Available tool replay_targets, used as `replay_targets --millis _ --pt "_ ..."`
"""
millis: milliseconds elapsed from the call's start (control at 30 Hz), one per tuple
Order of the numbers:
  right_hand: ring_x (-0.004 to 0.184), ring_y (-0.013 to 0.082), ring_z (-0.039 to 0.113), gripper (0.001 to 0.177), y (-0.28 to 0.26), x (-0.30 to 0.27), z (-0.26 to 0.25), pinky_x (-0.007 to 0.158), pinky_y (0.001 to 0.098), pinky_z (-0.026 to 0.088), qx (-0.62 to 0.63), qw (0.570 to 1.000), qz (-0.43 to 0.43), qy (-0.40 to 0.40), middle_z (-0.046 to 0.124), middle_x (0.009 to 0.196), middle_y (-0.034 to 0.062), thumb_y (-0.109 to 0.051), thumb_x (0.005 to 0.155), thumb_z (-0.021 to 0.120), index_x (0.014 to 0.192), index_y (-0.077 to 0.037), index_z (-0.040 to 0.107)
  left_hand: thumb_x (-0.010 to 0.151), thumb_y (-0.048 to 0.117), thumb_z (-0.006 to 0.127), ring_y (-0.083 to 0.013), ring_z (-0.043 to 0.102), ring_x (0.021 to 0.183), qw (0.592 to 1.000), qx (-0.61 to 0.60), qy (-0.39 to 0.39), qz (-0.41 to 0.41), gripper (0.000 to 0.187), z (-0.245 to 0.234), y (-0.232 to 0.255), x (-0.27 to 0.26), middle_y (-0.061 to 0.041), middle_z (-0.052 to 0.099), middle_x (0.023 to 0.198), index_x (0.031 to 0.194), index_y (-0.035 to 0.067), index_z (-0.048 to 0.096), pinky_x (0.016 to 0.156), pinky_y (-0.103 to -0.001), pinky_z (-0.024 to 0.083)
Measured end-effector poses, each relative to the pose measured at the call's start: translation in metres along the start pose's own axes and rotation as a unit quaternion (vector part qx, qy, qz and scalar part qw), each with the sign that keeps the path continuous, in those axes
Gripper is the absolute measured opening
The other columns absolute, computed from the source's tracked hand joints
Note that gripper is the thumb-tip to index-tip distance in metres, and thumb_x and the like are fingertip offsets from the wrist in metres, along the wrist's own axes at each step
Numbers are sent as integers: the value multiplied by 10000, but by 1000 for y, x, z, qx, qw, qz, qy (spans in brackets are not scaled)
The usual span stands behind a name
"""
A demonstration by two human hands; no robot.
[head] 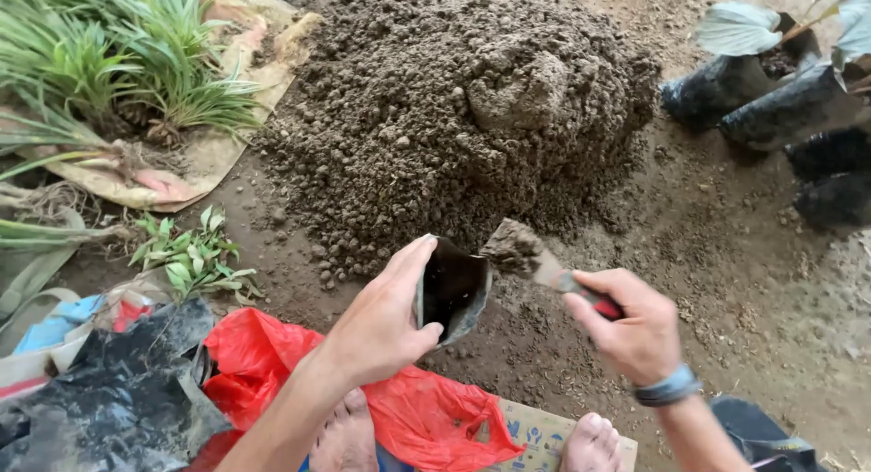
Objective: The person uses a small trowel to scoop soil from a large pile and fills a black plastic nursery bag containing a small plant. They pat the soil down around the plant and then place the bag next to other potted plants.
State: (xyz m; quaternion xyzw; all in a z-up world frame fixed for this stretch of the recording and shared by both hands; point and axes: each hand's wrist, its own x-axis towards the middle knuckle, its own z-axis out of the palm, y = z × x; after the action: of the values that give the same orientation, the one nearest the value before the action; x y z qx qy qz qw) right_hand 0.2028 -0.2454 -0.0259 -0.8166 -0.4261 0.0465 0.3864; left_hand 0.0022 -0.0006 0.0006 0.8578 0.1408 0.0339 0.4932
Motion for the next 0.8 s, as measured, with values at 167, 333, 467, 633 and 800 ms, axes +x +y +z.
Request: replay_targets --millis 167,333,467,633,800 --pt "771 105 717 222 -50 31 -35 743 244 566 -78 992 -84 -51 783 959 13 -213 820 811 1012 -107 777 738 49 677 -361 301 1505 1000 6 -10 7 914 6 3 5 -282 313 1604 1537 -93 256 1259 -380 168" --pt "631 166 618 89 -81 33 9 553 332 521 -228 914 -331 -49 727 944 20 -157 925 715 1002 -125 746 710 24 687 -305 436 1411 1000 -27 3 7 776 1 18 7 -189 478 1457 1428 -16 394 1223 -401 287" --pt "679 167 538 112 -90 22 3 557 317 464 -274 885 -374 -36 670 1009 27 -105 1000 641 1099 -67 675 738 77 766 -334 247 1534 999 3 10 -37 973 4 -10 6 -259 277 1630 1543 -86 244 1259 -368 158" --pt "856 204 723 334 -20 -15 -7 752 290 621 -123 981 -135 61 761 1061 153 -135 821 842 1115 -25 728 716 91 691 -315 278 1528 999 2 20 -31 936 0 -20 1 -251 306 1624 1538 -78 278 1254 -355 172" --pt "832 163 704 282 99 -77 36 758 307 579 -103 989 106 18 770 1000 46 -260 829 797 1074 -124 764 735 106 714 -315 307 1513 999 11 14 -35 921 -1 -17 3 -238 333 1614 1537 -67 294 1247 -372 195"
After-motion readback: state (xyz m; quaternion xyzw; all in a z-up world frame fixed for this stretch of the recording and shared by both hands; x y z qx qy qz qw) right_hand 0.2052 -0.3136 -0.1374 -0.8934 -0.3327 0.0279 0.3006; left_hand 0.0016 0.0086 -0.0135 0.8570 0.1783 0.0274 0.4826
